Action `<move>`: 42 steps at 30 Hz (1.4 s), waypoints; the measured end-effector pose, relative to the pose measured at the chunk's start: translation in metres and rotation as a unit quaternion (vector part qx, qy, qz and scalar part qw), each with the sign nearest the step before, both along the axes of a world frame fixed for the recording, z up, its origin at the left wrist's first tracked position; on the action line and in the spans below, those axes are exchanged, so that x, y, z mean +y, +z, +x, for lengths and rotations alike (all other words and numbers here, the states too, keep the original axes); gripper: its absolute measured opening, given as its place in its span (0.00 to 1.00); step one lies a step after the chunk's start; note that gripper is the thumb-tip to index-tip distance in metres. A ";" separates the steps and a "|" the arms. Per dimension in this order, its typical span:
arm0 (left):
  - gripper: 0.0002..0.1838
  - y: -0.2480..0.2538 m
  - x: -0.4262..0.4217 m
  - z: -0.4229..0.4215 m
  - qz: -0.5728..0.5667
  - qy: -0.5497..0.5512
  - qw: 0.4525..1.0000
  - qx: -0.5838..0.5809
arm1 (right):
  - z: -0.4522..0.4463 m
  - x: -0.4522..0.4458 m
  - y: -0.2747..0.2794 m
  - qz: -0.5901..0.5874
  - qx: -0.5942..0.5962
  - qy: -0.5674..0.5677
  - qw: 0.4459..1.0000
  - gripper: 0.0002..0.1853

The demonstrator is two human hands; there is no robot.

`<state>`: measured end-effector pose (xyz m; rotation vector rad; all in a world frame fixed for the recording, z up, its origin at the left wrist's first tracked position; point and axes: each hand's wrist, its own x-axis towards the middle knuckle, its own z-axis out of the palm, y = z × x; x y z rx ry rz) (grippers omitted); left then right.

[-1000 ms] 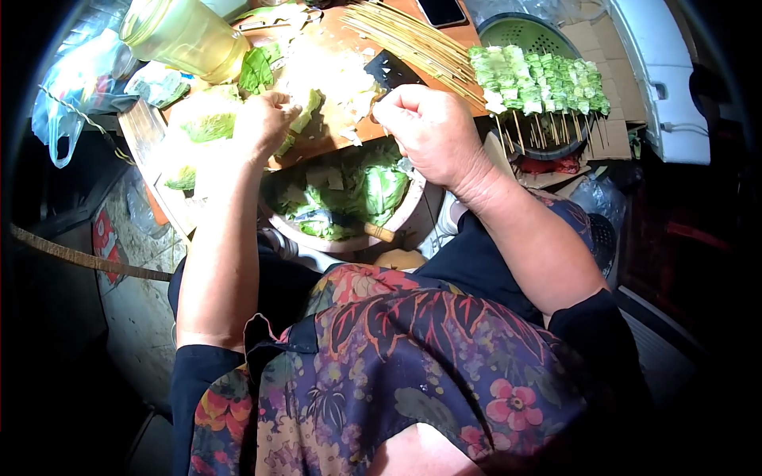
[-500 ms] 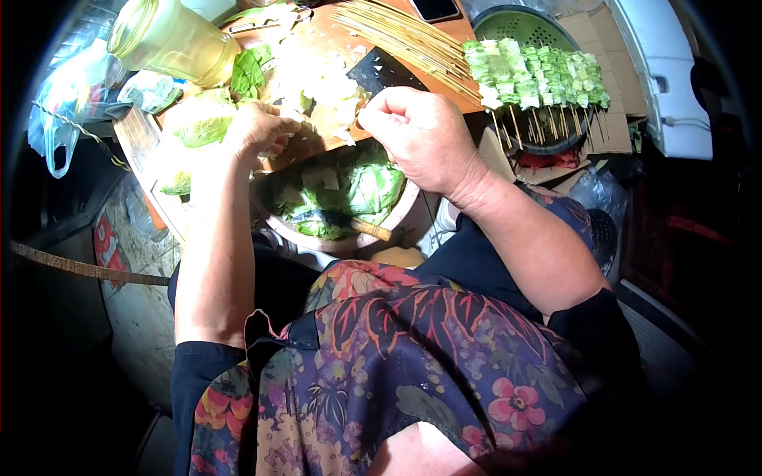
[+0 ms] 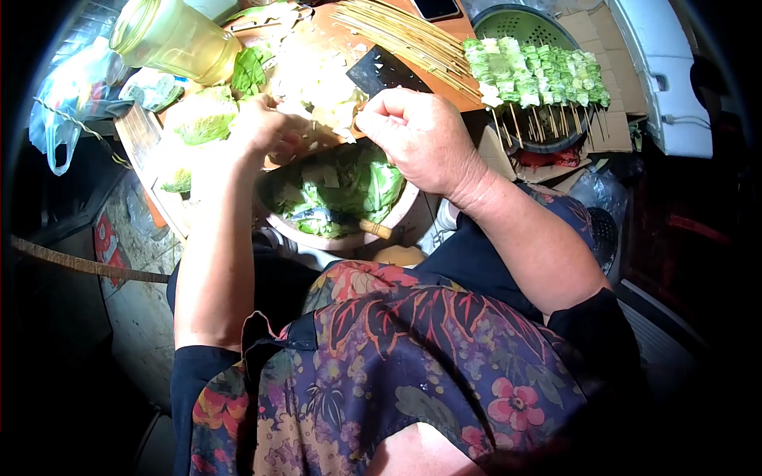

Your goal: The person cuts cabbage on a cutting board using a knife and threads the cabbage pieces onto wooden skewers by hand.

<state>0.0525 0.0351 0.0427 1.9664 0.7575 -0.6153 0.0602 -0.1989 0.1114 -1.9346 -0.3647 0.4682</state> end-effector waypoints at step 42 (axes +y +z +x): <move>0.18 0.032 0.011 0.001 -0.286 0.325 0.812 -0.391 | -0.018 0.000 0.010 -0.018 0.008 0.053 0.998 0.09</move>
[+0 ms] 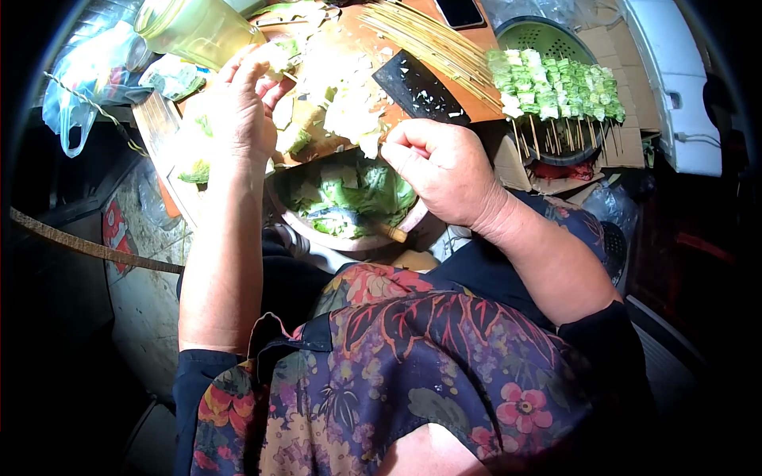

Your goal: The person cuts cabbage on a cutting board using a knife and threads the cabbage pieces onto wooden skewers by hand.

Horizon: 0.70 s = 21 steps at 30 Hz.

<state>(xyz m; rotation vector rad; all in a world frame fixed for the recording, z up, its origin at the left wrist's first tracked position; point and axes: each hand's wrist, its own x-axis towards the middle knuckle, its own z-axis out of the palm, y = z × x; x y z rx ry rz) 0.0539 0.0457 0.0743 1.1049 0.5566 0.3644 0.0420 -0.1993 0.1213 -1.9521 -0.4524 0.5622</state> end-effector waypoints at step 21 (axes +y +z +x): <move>0.15 0.012 -0.057 -0.020 0.035 -0.101 0.993 0.048 | -0.001 0.003 -0.015 0.044 -0.049 -0.041 0.997 0.08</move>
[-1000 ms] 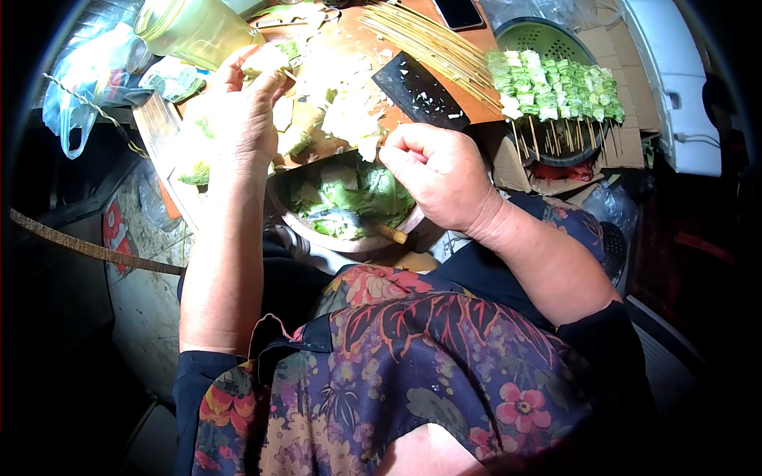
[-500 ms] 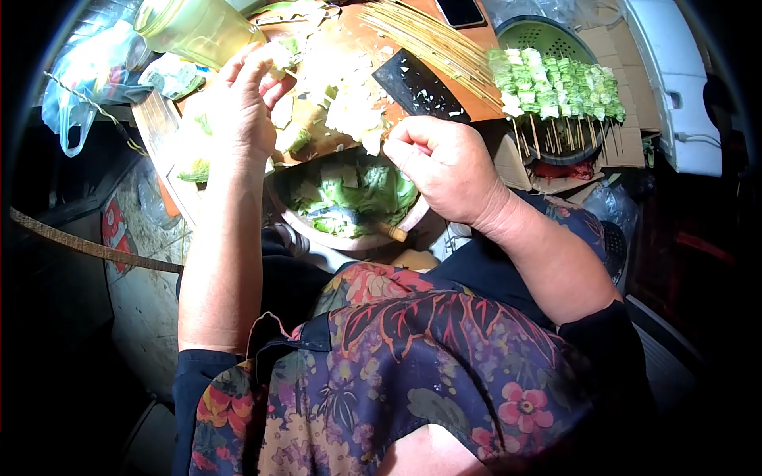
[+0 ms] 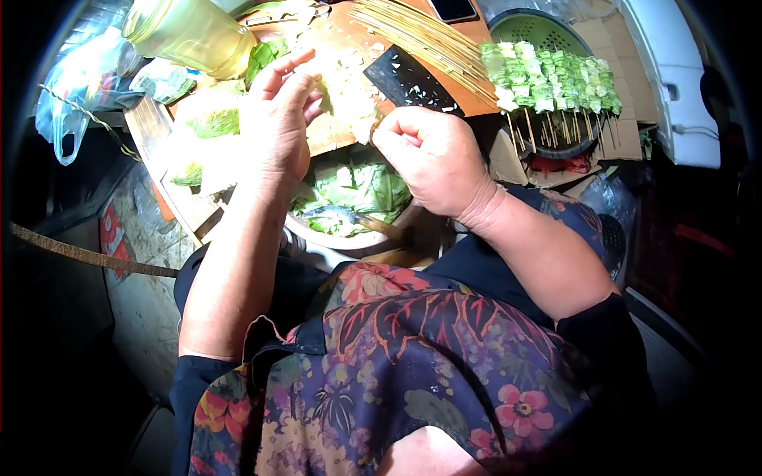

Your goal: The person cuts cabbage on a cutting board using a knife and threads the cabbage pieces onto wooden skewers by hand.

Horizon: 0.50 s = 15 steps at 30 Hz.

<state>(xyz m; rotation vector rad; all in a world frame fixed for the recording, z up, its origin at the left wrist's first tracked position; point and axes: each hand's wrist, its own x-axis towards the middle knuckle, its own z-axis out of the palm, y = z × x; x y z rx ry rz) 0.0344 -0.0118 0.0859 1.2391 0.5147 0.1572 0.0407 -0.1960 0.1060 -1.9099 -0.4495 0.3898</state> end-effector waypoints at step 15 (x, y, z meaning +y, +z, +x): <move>0.20 -0.016 0.024 0.019 0.323 -0.012 0.941 -0.103 | 0.014 -0.001 -0.006 0.035 0.084 -0.019 0.996 0.09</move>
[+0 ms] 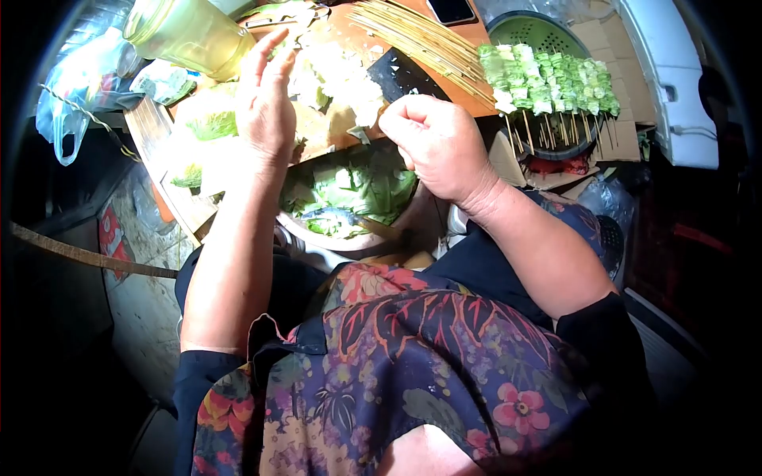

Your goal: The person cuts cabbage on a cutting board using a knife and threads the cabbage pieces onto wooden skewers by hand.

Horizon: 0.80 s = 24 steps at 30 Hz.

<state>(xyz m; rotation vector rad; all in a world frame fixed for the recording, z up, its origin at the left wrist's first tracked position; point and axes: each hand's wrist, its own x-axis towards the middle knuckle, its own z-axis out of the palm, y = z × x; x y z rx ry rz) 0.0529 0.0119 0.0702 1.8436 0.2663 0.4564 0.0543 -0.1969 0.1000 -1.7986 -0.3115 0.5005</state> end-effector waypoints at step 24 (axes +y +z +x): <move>0.14 -0.072 0.039 0.025 -0.138 -0.095 0.882 0.441 | 0.008 -0.009 0.013 0.012 0.070 -0.013 0.997 0.10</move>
